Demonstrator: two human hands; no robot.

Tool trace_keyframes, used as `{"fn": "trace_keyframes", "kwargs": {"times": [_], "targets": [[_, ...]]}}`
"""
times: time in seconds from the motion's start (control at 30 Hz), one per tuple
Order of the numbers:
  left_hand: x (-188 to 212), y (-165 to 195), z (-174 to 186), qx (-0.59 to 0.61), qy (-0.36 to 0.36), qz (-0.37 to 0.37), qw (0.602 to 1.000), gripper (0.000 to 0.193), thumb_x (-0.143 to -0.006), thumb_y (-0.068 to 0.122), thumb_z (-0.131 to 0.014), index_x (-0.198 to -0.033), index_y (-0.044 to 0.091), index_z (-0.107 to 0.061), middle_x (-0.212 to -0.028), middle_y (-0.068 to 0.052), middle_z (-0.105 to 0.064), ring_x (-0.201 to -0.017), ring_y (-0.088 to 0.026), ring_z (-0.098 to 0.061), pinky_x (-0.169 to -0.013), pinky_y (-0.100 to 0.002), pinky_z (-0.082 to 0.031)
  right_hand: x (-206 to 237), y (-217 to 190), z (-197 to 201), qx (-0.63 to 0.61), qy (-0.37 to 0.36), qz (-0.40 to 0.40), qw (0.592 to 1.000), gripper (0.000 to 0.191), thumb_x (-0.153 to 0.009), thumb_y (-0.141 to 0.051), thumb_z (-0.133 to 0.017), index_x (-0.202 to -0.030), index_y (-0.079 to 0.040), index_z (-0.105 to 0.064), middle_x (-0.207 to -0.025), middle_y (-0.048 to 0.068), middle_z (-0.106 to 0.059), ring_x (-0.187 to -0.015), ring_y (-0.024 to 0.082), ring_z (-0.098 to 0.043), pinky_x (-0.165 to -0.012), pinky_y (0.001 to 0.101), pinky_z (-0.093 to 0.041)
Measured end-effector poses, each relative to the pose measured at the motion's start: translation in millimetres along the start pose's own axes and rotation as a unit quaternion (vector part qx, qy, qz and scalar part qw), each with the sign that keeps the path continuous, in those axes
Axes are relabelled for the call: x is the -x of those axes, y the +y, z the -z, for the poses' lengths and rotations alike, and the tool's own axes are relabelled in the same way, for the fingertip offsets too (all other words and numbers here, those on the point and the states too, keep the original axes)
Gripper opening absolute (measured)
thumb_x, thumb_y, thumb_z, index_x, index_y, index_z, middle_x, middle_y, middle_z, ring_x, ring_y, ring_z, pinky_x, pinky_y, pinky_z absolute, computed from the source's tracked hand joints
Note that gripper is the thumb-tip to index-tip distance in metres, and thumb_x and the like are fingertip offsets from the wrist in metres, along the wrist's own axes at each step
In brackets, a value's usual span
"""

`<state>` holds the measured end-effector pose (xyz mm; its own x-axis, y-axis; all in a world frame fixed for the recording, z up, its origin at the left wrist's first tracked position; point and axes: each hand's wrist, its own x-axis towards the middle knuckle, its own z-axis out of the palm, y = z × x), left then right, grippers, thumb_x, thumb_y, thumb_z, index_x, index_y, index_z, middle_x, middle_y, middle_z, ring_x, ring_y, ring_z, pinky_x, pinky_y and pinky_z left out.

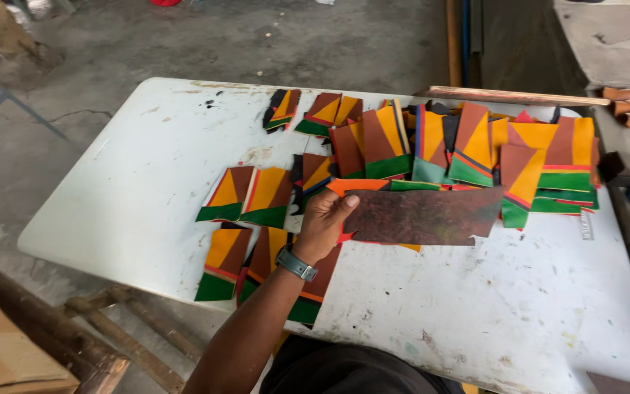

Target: The person holds a dark reddish-brown leather piece in one hand and repeatedly picks up colorful cut leather pieces from the table with the other hand, holds each against the dark piece to compare, then places it back on the table among the pile. The table is covered with many cut leather pieces in yellow, green, red, brown and black.

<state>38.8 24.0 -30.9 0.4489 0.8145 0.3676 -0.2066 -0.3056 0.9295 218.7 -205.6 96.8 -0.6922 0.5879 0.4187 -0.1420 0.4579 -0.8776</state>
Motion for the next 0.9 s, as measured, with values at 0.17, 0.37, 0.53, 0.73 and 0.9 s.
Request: {"fn": "trace_keyframes", "kwargs": {"times": [0.17, 0.37, 0.53, 0.73, 0.9], "targets": [[3, -4, 4, -0.029, 0.003, -0.038, 0.999, 0.029, -0.11, 0.03, -0.069, -0.096, 0.004, -0.065, -0.073, 0.008, -0.043, -0.068, -0.003, -0.036, -0.06, -0.025, -0.033, 14, -35, -6, 0.129, 0.129, 0.082, 0.98, 0.063, -0.074, -0.006, -0.081, -0.129, 0.003, -0.051, -0.118, 0.013, -0.062, -0.105, 0.021, -0.062, -0.086, 0.033, -0.052], [8, 20, 3, -0.011, -0.034, -0.026, 0.999, 0.028, -0.105, 0.03, -0.063, -0.116, 0.005, -0.07, -0.07, 0.009, -0.043, -0.063, -0.002, -0.034, -0.056, -0.023, -0.032, 39, 20, 30, 0.339, 0.603, -0.17, 0.702, 0.089, -0.069, 0.001, -0.082, -0.147, 0.006, -0.039, -0.135, 0.017, -0.055, -0.119, 0.023, -0.059, -0.094, 0.0345, -0.05], [5, 42, -4, -0.016, -0.032, -0.058, 0.998, 0.033, -0.105, 0.03, -0.06, -0.125, 0.004, -0.067, -0.092, 0.005, -0.061, -0.082, -0.004, -0.052, -0.074, -0.024, -0.044, 33, 45, 16, 0.212, 0.642, -0.213, 0.705, 0.03, -0.087, -0.002, -0.083, -0.109, 0.003, -0.064, -0.095, 0.015, -0.076, -0.086, 0.025, -0.071, -0.077, 0.0351, -0.059], [7, 38, -2, -0.019, -0.025, -0.049, 0.998, 0.03, -0.107, 0.028, -0.061, -0.12, 0.002, -0.069, -0.1, -0.001, -0.071, -0.091, -0.007, -0.06, -0.083, -0.026, -0.05, 23, 41, -55, 0.455, 0.392, -0.032, 0.799, 0.032, -0.067, 0.004, -0.083, -0.095, -0.005, -0.068, -0.092, 0.008, -0.073, -0.09, 0.026, -0.073, -0.077, 0.0318, -0.058], [7, 28, 6, 0.01, -0.042, -0.042, 0.998, 0.028, -0.107, 0.028, -0.061, -0.115, 0.001, -0.069, -0.091, 0.003, -0.065, -0.083, -0.005, -0.054, -0.076, -0.024, -0.047, 26, 39, -36, 0.432, 0.537, -0.135, 0.712, 0.023, -0.076, -0.003, -0.083, -0.091, -0.004, -0.066, -0.088, 0.005, -0.075, -0.08, 0.016, -0.074, -0.074, 0.0283, -0.058]]}}
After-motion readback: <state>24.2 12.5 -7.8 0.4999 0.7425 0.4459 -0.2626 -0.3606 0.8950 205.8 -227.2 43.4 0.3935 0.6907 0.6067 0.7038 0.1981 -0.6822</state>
